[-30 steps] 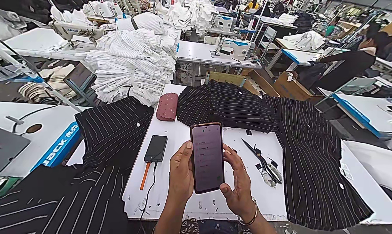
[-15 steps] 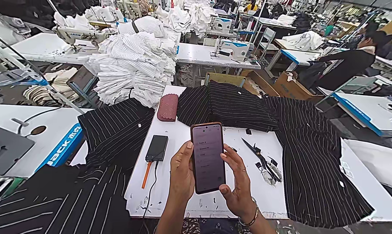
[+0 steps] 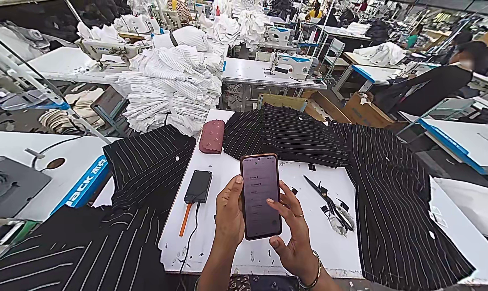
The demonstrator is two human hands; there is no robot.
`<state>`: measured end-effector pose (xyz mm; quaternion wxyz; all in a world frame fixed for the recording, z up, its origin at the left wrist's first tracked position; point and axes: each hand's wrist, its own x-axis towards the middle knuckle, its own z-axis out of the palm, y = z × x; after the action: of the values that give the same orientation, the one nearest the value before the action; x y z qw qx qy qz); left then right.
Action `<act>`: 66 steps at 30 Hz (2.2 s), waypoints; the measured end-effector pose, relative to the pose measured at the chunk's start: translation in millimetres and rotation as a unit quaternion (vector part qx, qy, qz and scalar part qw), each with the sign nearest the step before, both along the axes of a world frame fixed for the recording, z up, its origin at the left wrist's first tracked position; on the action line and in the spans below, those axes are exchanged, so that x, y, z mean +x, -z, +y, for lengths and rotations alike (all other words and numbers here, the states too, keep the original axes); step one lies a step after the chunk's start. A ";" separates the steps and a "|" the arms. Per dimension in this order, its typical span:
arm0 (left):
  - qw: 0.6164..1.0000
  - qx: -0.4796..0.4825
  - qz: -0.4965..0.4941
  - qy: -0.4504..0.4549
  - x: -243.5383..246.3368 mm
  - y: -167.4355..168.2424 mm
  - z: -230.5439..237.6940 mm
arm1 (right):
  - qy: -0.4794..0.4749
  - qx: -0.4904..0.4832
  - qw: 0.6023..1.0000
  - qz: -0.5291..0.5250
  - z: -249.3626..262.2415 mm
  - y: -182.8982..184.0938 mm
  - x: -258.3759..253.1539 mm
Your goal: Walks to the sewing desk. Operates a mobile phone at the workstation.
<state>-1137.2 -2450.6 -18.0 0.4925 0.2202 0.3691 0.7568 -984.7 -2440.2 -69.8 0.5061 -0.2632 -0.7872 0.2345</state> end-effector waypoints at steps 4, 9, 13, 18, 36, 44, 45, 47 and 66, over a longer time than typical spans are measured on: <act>1.000 -0.018 0.004 -0.001 -0.7 4.5 5.3 | -0.001 -0.021 1.000 -0.006 -0.7 4.0 -1.7; 1.000 -0.021 0.005 0.003 -1.9 8.0 9.8 | -0.002 -0.025 1.000 -0.004 3.8 9.7 -3.9; 1.000 -0.026 0.007 -0.001 -4.1 9.3 14.5 | 0.007 -0.023 0.999 -0.022 7.7 10.8 -5.4; 1.000 -0.024 0.010 -0.004 -5.1 6.0 15.8 | 0.028 -0.005 0.999 -0.033 13.7 5.2 -3.4; 0.999 0.001 0.037 0.001 -5.7 6.1 19.2 | 0.140 0.040 0.981 -0.130 34.9 -12.6 -14.8; 0.999 -0.012 0.033 0.002 -7.4 6.7 22.7 | 0.102 0.017 0.993 -0.055 29.0 -10.9 -8.9; 0.999 -0.014 0.029 0.002 -7.0 6.5 23.2 | 0.093 0.012 0.994 -0.050 27.3 -8.5 -8.7; 1.000 -0.015 0.027 0.003 -7.2 6.6 24.1 | 0.079 -0.002 0.996 -0.037 22.5 -2.0 -8.5; 0.999 -0.051 -0.012 -0.006 -4.5 14.1 37.5 | 0.080 -0.075 0.993 -0.032 -17.4 46.3 -7.8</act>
<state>-1141.7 -2413.1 -32.2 0.5028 0.1839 0.4024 0.7426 -992.6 -2457.6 -116.1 0.4769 -0.3699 -0.7594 0.2430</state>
